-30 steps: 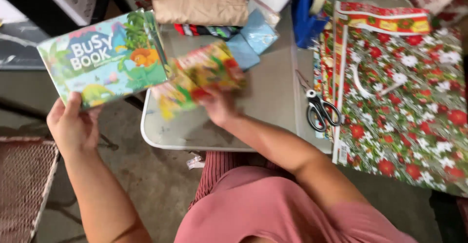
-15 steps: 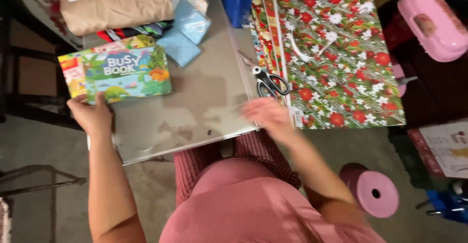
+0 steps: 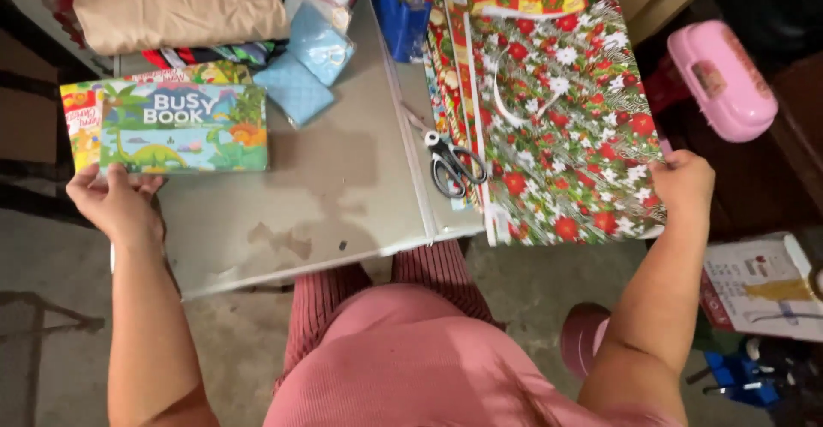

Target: Wrapping books in decorative paper by cutting the paper to size and folding it around the books.

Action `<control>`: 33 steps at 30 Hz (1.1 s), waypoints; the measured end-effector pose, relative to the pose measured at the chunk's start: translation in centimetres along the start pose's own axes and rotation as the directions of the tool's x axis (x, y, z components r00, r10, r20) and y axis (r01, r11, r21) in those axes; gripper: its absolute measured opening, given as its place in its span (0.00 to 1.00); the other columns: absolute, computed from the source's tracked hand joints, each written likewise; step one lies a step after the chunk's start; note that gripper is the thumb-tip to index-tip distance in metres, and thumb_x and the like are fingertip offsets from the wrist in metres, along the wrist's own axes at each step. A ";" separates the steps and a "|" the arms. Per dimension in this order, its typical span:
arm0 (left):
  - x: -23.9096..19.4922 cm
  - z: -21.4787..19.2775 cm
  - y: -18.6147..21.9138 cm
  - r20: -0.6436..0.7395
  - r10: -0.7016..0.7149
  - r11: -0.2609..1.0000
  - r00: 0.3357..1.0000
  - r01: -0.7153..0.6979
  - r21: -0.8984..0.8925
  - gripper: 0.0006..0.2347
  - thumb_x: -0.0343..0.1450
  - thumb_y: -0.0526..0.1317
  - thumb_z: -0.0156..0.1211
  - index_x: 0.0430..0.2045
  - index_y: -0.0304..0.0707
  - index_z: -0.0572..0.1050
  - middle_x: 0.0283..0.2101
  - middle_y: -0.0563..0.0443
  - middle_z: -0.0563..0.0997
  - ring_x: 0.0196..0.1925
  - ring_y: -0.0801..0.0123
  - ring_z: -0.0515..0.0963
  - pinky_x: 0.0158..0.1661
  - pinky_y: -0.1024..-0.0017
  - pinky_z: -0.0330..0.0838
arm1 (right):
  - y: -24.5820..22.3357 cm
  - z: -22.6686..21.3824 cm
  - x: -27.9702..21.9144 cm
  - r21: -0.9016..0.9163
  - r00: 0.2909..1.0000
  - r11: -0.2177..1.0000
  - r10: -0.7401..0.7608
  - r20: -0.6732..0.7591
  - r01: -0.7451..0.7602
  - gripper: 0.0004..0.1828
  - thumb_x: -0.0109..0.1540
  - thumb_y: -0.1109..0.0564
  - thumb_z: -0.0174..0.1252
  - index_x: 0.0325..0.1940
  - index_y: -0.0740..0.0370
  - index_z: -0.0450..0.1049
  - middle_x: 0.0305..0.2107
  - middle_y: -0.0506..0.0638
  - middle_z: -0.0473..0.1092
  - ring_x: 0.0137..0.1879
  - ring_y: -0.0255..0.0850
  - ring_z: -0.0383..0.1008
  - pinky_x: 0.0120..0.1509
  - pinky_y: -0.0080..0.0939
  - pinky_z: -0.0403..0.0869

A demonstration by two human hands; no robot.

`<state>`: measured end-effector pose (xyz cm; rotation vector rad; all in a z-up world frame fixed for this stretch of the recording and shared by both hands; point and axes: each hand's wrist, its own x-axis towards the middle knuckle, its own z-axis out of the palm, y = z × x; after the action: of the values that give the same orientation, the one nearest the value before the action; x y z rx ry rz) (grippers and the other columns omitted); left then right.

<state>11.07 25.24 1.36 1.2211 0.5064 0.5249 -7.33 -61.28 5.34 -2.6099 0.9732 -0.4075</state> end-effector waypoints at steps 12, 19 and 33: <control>-3.4 1.4 1.1 0.285 0.684 0.376 0.671 -0.659 0.651 0.15 0.67 0.23 0.65 0.41 0.19 0.64 0.51 0.34 0.55 0.52 0.35 0.60 0.51 0.39 0.65 | -2.9 1.2 5.1 -0.229 0.920 0.917 -0.364 -0.147 0.326 0.24 0.55 0.57 0.70 0.56 0.62 0.79 0.40 0.61 0.74 0.51 0.57 0.72 0.58 0.53 0.70; -4.9 10.1 -5.4 0.611 0.549 0.142 0.570 -0.784 0.604 0.18 0.66 0.39 0.71 0.47 0.30 0.75 0.48 0.33 0.75 0.56 0.38 0.73 0.56 0.45 0.60 | -36.0 -0.4 -8.4 0.237 0.916 0.969 -0.156 0.370 0.069 0.32 0.64 0.41 0.60 0.69 0.54 0.65 0.57 0.59 0.70 0.58 0.52 0.74 0.59 0.55 0.75; -19.3 36.4 -12.5 0.914 -0.166 0.317 0.371 -0.858 0.405 0.20 0.68 0.54 0.59 0.48 0.44 0.73 0.50 0.46 0.78 0.59 0.51 0.71 0.55 0.51 0.58 | -33.8 12.3 -3.5 -0.251 0.872 0.871 -0.313 0.377 0.422 0.27 0.61 0.44 0.54 0.60 0.61 0.66 0.42 0.64 0.76 0.50 0.65 0.79 0.52 0.64 0.78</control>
<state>20.06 -16.86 0.54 2.5514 -0.6780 -0.1045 14.22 -32.31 7.00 -3.0413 0.4483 0.1214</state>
